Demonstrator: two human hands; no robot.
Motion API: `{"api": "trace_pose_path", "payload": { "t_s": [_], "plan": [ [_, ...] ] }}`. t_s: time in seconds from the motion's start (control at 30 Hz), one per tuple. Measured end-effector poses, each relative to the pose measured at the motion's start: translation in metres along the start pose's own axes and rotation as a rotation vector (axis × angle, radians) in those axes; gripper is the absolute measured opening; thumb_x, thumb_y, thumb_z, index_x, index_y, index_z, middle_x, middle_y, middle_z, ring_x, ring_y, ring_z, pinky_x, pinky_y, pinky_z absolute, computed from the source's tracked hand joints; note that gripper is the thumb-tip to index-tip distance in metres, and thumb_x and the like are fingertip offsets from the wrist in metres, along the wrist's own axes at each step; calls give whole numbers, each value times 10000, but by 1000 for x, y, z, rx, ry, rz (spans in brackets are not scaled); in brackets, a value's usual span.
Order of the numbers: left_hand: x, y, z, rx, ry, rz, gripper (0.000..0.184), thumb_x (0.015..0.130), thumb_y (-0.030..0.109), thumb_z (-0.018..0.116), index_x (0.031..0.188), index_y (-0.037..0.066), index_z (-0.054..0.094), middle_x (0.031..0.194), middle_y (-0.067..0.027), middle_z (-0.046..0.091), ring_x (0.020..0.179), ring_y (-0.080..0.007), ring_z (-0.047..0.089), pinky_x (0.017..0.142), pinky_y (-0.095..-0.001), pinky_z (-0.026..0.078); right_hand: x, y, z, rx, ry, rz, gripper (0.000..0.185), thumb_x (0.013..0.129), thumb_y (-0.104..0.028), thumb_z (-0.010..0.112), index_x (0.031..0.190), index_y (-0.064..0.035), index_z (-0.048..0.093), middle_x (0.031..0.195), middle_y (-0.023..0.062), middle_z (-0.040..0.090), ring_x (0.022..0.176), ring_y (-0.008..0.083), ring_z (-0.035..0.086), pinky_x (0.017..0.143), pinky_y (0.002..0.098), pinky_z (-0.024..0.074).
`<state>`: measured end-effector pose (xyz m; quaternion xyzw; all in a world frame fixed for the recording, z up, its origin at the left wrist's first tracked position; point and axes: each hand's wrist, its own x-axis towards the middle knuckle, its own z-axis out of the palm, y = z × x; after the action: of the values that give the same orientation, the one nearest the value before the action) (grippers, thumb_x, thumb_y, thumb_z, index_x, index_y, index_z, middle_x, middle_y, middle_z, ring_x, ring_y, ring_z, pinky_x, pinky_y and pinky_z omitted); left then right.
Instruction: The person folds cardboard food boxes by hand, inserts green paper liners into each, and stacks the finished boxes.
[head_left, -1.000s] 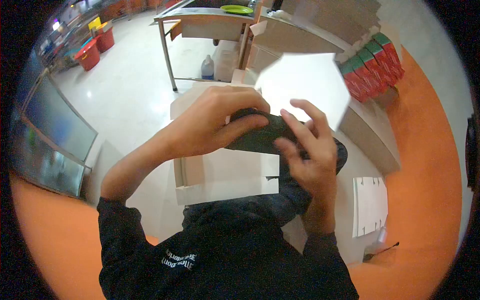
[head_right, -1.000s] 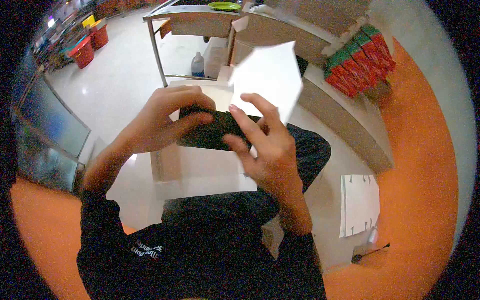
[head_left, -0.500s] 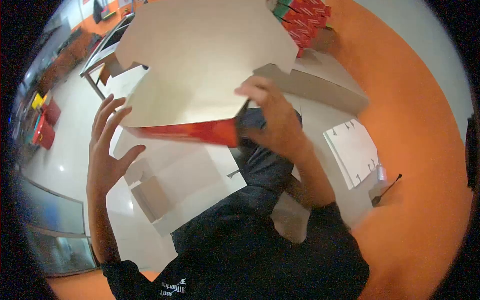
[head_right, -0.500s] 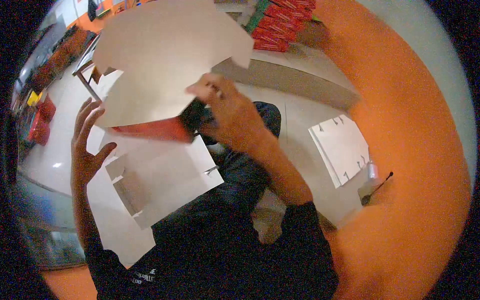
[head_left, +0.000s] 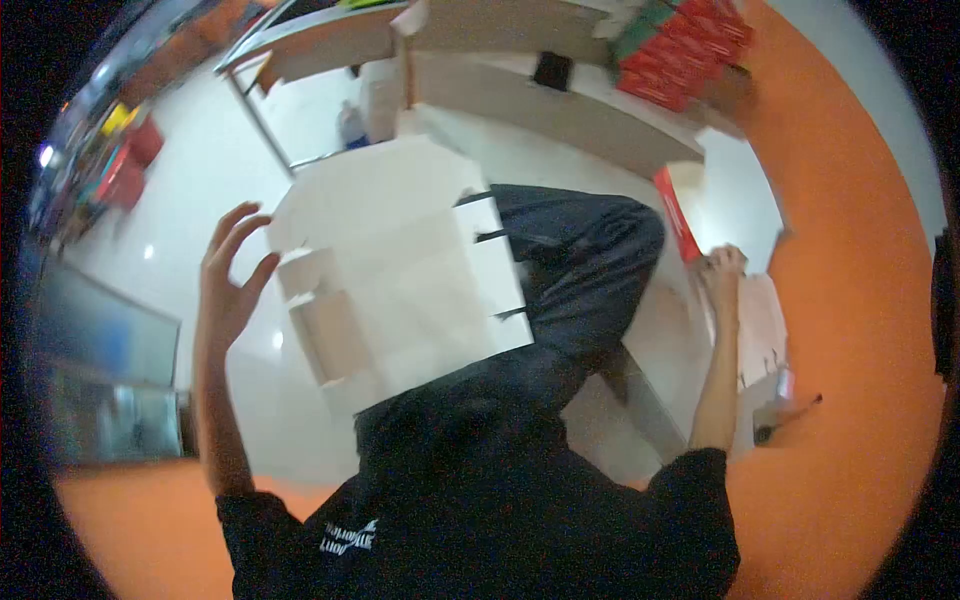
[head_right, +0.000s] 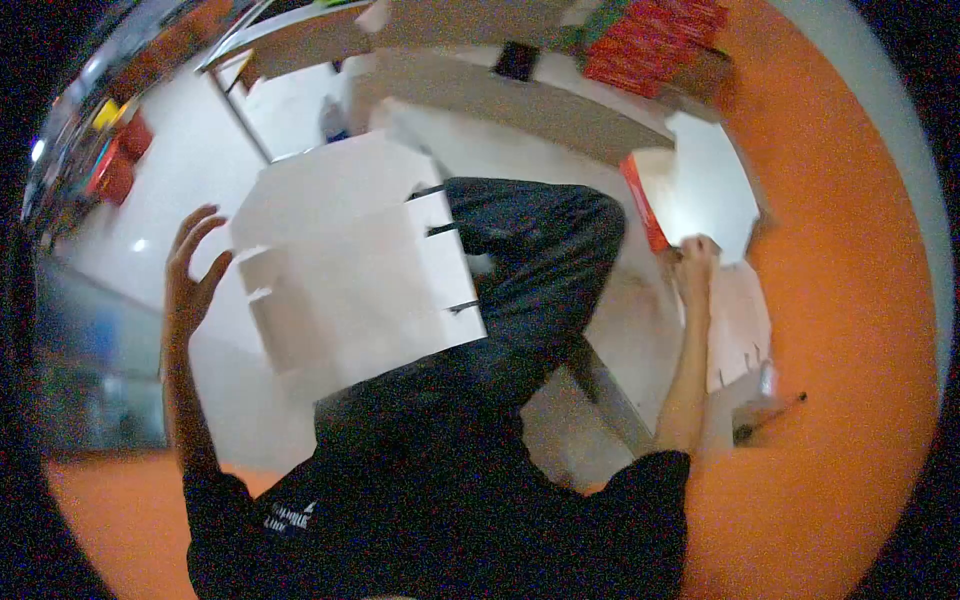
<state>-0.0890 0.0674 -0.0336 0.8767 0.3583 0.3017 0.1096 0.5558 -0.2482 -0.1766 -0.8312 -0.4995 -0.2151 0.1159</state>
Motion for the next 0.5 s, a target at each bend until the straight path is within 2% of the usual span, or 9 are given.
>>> {"api": "trace_pose_path", "payload": {
  "t_s": [0.1, 0.17, 0.2, 0.3, 0.33, 0.37, 0.4, 0.43, 0.5],
  "plan": [
    [-21, -10, 8, -104, 68, -70, 414, 790, 51, 665, 1190, 62, 556, 1284, -123, 512, 1226, -253, 458, 1023, -404, 370, -21, 10, 39, 160, -65, 18, 409, 718, 68, 420, 1089, -14, 570, 1226, 209, 484, 1172, 391, 427, 1014, 443, 340],
    [-43, -5, 17, -199, 171, -245, 448, 797, 126, 692, 1207, 36, 534, 1252, -132, 530, 1177, -260, 501, 952, -394, 428, -26, -4, 42, 204, -47, 133, 475, 707, 75, 421, 1150, -15, 568, 1286, 216, 456, 1234, 390, 377, 1055, 436, 299],
    [-59, -11, 27, -241, 238, -295, 486, 817, 162, 684, 1247, 33, 500, 1254, -124, 533, 1171, -248, 505, 928, -412, 443, -22, -12, 29, 181, 4, 72, 416, 765, 45, 458, 1159, -19, 574, 1239, 215, 504, 1132, 379, 482, 996, 425, 373],
    [-103, -15, 58, -480, 279, -609, 417, 843, 135, 665, 1202, -7, 508, 1118, -138, 588, 1054, -192, 576, 827, -317, 493, -4, -87, -26, 426, 91, 383, 317, 834, -20, 512, 1142, -14, 586, 1188, 189, 558, 975, 341, 582, 910, 400, 443],
    [-110, -5, 61, -511, 221, -659, 397, 851, 125, 654, 1192, -15, 506, 1072, -133, 600, 984, -179, 600, 786, -290, 500, 2, -129, -37, 482, 210, 477, 241, 869, -98, 561, 1087, -11, 614, 1099, 154, 618, 838, 272, 626, 797, 353, 490],
    [-116, 3, 64, -541, 160, -705, 377, 859, 114, 643, 1183, -22, 505, 1026, -129, 613, 914, -167, 624, 745, -263, 508, 8, -203, -72, 446, 228, 465, 218, 866, -119, 579, 1053, -23, 635, 1025, 135, 648, 868, 222, 623, 760, 331, 494],
    [-123, 0, 71, -555, 166, -703, 331, 870, 93, 621, 1157, -37, 521, 968, -114, 634, 823, -157, 637, 705, -258, 514, 2, -227, -52, 795, 226, 338, 237, 859, -153, 607, 1050, -16, 635, 938, 137, 666, 823, 206, 632, 708, 325, 502],
    [-128, -2, 76, -605, 135, -718, 309, 871, 86, 615, 1140, -43, 531, 951, -111, 638, 821, -154, 635, 702, -258, 513, 5, -283, -85, 646, 18, 249, 274, 850, -175, 630, 1067, -10, 622, 894, 130, 669, 775, 203, 637, 690, 327, 506],
    [-132, -9, 80, -697, 85, -750, 267, 874, 71, 604, 1105, -54, 553, 918, -106, 646, 816, -147, 632, 697, -258, 512, -9, -322, -23, 979, -262, 168, 326, 804, -144, 682, 1096, -22, 603, 837, 133, 660, 709, 188, 634, 642, 312, 502]
  ]
}}
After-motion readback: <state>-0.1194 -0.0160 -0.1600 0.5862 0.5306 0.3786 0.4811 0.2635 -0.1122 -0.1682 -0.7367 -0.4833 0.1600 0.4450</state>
